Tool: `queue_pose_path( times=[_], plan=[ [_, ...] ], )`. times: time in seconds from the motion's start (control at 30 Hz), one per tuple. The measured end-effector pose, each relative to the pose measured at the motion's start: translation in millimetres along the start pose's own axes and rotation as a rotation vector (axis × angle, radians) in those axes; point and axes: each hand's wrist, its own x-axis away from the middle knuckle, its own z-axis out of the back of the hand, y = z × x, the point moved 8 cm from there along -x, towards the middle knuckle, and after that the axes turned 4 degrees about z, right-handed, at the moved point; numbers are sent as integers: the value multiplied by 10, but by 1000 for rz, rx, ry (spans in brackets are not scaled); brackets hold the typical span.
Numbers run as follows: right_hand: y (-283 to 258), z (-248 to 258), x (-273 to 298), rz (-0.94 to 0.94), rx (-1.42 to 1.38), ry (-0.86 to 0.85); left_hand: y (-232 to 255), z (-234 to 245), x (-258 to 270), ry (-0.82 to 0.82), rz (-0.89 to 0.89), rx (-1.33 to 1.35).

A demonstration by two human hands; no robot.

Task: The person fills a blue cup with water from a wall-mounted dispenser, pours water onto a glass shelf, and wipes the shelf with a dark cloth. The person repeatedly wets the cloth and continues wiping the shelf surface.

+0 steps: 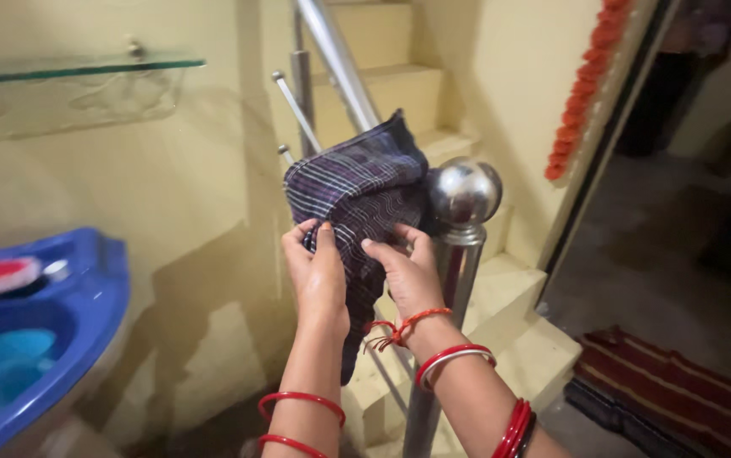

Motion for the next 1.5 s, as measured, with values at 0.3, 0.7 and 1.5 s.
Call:
queue_pose_path(
  times=[0.3,0.7,1.5],
  plan=[
    [21,-996,1181,-398,-497,-407,373,1017,637,-160,-76,-228],
    [280,-2469,1467,-332,-579,-222,1306,2673,335,-29,-226,-480],
    [1450,-5366,1092,-48,-80,-646,1640,4711,-2073,-54,-151,-54]
  ],
)
